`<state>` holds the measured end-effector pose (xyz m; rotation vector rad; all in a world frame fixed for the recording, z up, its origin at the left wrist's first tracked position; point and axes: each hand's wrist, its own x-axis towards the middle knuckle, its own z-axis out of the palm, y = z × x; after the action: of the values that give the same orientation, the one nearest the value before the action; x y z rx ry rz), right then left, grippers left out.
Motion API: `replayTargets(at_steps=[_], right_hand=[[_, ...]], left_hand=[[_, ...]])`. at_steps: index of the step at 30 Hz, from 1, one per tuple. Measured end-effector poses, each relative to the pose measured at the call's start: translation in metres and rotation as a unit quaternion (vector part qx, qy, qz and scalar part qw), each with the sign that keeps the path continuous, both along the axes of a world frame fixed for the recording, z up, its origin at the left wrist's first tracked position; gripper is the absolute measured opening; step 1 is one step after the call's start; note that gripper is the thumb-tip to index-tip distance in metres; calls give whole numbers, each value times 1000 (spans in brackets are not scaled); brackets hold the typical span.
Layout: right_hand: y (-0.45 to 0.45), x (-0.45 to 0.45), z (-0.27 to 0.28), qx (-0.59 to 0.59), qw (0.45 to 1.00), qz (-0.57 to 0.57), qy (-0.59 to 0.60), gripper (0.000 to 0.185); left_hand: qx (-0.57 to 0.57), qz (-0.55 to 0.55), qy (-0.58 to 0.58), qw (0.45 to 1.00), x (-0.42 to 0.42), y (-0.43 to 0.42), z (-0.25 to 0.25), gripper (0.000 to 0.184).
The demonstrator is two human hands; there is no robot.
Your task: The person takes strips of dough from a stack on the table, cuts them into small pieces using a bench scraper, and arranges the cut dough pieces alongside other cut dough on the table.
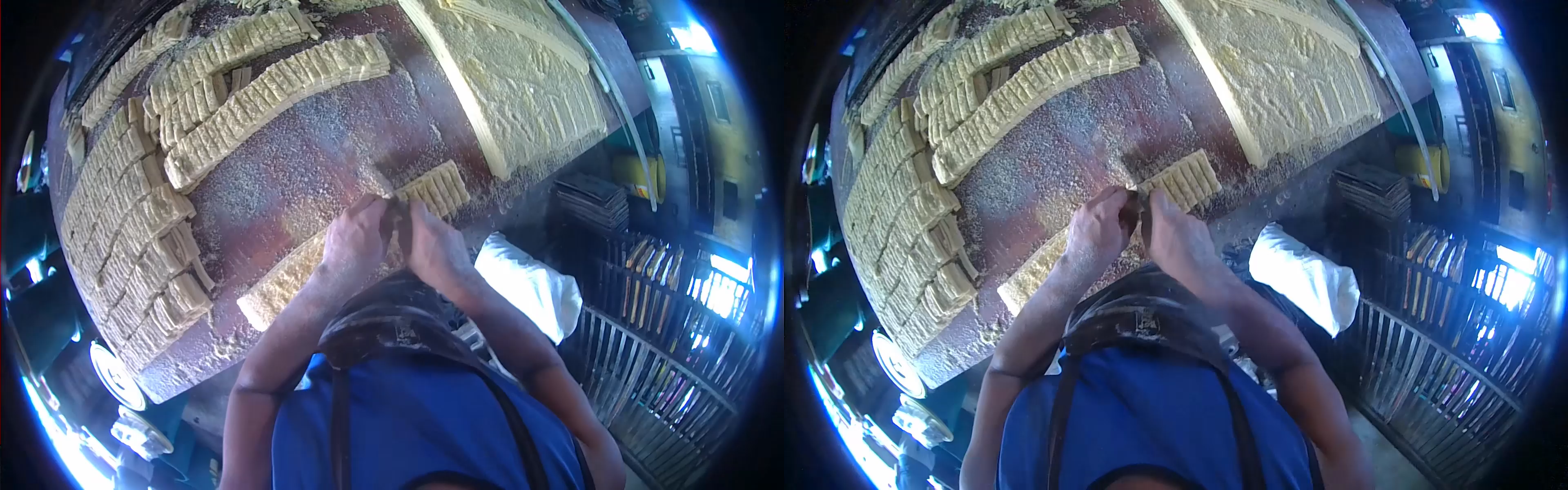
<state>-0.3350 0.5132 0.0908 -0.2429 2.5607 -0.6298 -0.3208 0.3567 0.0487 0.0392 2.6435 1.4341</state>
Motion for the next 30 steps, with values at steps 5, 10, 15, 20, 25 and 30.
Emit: replayTargets(at_steps=[5,10,15,20,25,30], right_hand=[[5,23,40,-18,998,6,53,32],[-2,24,58,52,996,8,-78,26],[-20,5,-6,6,1000,-9,-8,25],[-9,17,36,20,1000,4,1,28],[-16,27,63,70,993,11,-95,27],[-30,18,8,19,998,-13,-61,27]], left_hand=[[23,21,40,999,5,-10,0,21],[33,-12,25,999,4,-13,-5,24],[-16,-12,-29,999,2,-14,-3,26],[16,16,1,1000,14,-22,2,26],[5,-14,8,1000,13,-27,-6,25],[-14,-9,-35,999,14,-24,-2,25]])
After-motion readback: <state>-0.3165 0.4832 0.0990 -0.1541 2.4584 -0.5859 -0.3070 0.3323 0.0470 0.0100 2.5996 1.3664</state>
